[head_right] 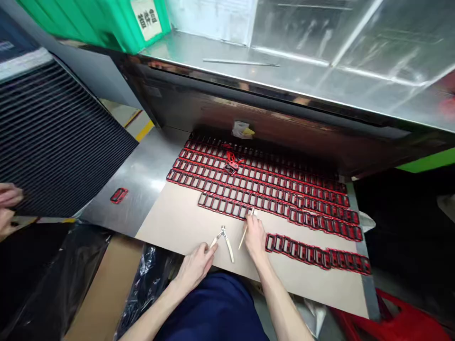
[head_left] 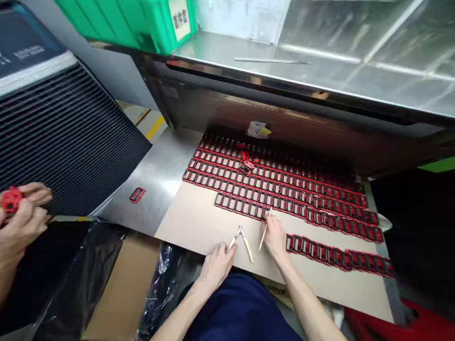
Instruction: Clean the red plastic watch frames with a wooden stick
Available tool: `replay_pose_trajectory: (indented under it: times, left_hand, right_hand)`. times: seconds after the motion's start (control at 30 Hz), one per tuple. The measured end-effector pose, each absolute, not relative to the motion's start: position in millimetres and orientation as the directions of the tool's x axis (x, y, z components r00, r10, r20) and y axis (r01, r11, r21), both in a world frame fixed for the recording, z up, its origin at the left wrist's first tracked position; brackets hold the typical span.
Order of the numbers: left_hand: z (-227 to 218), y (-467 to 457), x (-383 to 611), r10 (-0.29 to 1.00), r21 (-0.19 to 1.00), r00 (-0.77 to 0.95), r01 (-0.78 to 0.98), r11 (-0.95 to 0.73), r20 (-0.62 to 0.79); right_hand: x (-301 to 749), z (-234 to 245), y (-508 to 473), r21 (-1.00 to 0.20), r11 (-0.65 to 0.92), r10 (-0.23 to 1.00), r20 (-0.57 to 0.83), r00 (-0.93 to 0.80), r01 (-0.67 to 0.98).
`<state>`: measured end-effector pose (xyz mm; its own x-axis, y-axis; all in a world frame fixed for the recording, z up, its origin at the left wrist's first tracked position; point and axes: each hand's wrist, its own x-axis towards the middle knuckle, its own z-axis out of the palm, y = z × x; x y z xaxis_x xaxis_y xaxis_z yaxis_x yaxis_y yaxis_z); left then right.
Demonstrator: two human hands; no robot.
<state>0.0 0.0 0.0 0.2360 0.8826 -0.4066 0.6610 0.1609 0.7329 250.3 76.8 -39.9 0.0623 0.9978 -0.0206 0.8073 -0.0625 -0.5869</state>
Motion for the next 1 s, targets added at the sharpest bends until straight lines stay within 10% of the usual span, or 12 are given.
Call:
replay_pose_trajectory:
  times: [0.57, 0.8, 1.0]
  left_hand:
    - [97, -22, -71, 0.908, 0.889, 0.033, -0.187, 0.417, -0.419]
    - [128, -32, -124, 0.961, 0.969, 0.132, 0.092, 0.231, -0.242]
    - [135, -54, -123, 0.901, 0.907, -0.112, -0.012, 0.420, -0.419]
  right_hand:
    - [103, 118, 12, -0.860, 0.423, 0.880, 0.317, -0.353, 0.284]
    - [97, 137, 19, -0.883, 0.382, 0.885, 0.265, -0.384, 0.271]
    - [87, 137, 16, -0.923, 0.353, 0.853, 0.252, -0.457, 0.151]
